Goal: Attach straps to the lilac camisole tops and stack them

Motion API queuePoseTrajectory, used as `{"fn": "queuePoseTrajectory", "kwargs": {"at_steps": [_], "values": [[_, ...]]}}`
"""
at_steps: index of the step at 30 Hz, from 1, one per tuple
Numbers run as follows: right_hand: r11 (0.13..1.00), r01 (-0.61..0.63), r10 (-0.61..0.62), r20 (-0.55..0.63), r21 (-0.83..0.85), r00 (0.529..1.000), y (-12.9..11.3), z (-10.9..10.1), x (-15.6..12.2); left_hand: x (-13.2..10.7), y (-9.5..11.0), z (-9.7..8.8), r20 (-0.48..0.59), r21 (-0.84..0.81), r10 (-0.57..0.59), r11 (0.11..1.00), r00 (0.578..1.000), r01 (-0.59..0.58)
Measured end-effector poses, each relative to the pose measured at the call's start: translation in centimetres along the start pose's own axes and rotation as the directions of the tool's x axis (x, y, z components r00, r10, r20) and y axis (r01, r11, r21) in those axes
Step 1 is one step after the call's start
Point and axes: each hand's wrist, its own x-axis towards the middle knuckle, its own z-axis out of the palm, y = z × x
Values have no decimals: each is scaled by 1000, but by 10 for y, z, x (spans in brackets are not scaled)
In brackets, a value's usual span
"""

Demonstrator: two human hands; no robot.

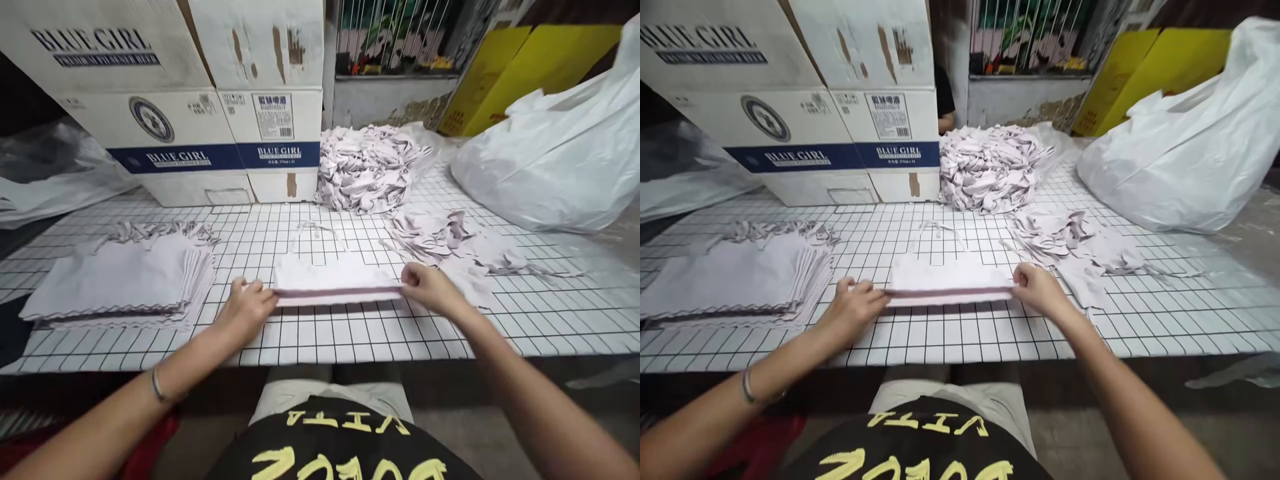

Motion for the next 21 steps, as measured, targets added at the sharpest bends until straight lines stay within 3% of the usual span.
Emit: {"fn": "queuePoseTrajectory", "kwargs": {"at_steps": [2,5,8,12,13,16,18,21], "values": [[997,-58,58,12,49,998,11,34,-36,-34,27,15,-20,-41,-56,998,998,55],[982,-138,141,-12,127,990,13,56,-68,-61,51,16,-70,-120,-153,982,986,144],[977,-141,142,2,158,990,12,54,-83,-76,62,7,-85,-215,-184,963,979,163],[956,32,-87,177,292,980,16,41,-93,-90,67,-1,-98,-426,-235,888,967,173],[945,83,-138,154,316,978,17,39,-92,-89,67,-2,-127,-463,-295,862,947,206],[946,222,-210,-75,237,975,20,39,-75,-74,66,0,-191,-477,-441,823,877,310],[946,301,-286,-126,118,950,19,43,-51,-60,65,6,-135,-420,-399,852,907,312],[929,371,-371,22,10,928,13,51,-13,-48,65,16,22,-339,-305,893,952,294]]}}
